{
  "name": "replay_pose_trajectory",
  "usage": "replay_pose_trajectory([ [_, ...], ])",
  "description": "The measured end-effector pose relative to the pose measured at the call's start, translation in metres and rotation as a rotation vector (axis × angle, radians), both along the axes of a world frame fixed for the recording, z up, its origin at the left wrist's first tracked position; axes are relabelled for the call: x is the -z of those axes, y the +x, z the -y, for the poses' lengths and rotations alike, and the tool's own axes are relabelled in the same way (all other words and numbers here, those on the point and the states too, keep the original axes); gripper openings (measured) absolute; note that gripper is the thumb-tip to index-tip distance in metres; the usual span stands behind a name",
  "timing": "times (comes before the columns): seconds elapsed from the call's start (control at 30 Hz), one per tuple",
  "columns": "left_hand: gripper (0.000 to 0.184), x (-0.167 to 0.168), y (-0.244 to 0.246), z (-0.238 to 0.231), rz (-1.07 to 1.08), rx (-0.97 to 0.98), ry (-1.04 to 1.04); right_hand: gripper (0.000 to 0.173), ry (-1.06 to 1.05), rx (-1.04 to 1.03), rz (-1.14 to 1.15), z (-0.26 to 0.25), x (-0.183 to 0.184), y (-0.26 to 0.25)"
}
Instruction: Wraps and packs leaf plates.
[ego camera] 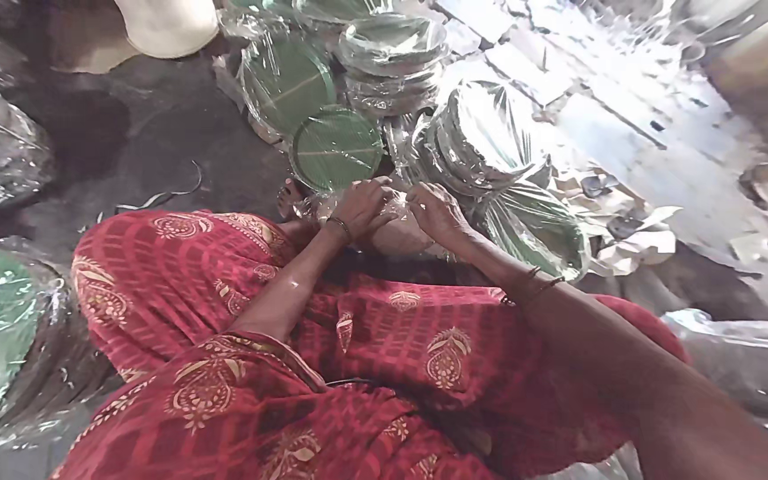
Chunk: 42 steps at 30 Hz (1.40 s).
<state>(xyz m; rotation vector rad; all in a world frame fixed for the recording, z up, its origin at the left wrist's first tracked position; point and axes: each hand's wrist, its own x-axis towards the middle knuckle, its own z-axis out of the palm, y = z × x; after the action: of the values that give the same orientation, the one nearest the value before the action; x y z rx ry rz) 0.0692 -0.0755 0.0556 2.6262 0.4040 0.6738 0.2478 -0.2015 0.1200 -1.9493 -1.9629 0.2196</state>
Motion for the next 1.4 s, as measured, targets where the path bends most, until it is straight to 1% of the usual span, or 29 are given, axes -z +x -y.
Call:
replay_pose_trajectory([
  [0.1,0.046,0.000,0.000,-0.002,-0.021,-0.019,-0.021,0.015,0.013,0.014,-0.172,0.005,0.021,0.014],
  [0.17,0.045,0.001,0.003,-0.001,-0.015,-0.015,-0.050,0.018,0.019,0.024,-0.201,0.007,0.024,0.017],
  [0.27,0.046,0.000,0.003,0.003,-0.032,-0.017,-0.112,0.021,0.019,0.064,-0.131,0.010,0.014,0.008],
  [0.33,0.045,0.002,0.005,0.004,-0.036,-0.031,-0.111,0.022,-0.025,0.119,-0.097,0.009,0.005,-0.002],
  [0.4,0.044,0.005,0.007,0.006,-0.022,-0.060,-0.112,0.024,-0.073,0.156,-0.092,0.010,0.006,-0.008],
  [0.47,0.042,0.004,0.009,0.009,-0.024,-0.083,-0.119,0.025,-0.091,0.147,-0.079,0.012,0.009,-0.009],
  [0.5,0.041,0.002,0.010,0.010,-0.042,-0.093,-0.125,0.028,-0.089,0.135,-0.055,0.014,0.011,-0.008],
  [0.57,0.042,-0.002,0.011,0.012,-0.090,-0.112,-0.132,0.038,-0.083,0.121,0.005,0.016,0.015,-0.008],
  [0.63,0.041,0.001,0.013,0.014,-0.078,-0.126,-0.129,0.043,-0.074,0.126,0.029,0.018,0.016,-0.009],
  [0.73,0.041,0.011,0.018,0.020,-0.030,-0.153,-0.122,0.042,-0.060,0.136,0.035,0.020,0.019,-0.009],
  [0.83,0.042,0.016,0.017,0.026,0.006,-0.133,-0.054,0.031,-0.029,0.155,-0.007,0.021,0.026,-0.008],
  [0.9,0.042,0.019,0.016,0.026,0.053,-0.137,-0.006,0.023,-0.006,0.135,-0.038,0.019,0.019,-0.010],
  [0.97,0.045,0.019,0.015,0.025,0.074,-0.164,-0.013,0.019,-0.003,0.107,-0.035,0.015,0.010,-0.009],
  [1.03,0.047,0.025,0.012,0.025,0.119,-0.153,-0.016,0.021,-0.051,0.102,-0.037,0.013,0.008,-0.008],
  [1.07,0.050,0.028,0.011,0.024,0.153,-0.134,0.015,0.022,-0.059,0.103,-0.056,0.013,0.007,-0.008],
  [1.13,0.055,0.033,0.009,0.024,0.182,-0.113,0.067,0.022,-0.031,0.112,-0.098,0.015,0.010,-0.008],
  [1.23,0.059,0.026,0.008,0.023,0.149,-0.086,0.024,0.024,0.035,0.143,-0.159,0.023,0.012,-0.012],
  [1.4,0.060,0.018,0.012,0.016,0.124,-0.042,-0.048,0.033,-0.005,0.158,-0.197,0.029,0.008,-0.013],
])
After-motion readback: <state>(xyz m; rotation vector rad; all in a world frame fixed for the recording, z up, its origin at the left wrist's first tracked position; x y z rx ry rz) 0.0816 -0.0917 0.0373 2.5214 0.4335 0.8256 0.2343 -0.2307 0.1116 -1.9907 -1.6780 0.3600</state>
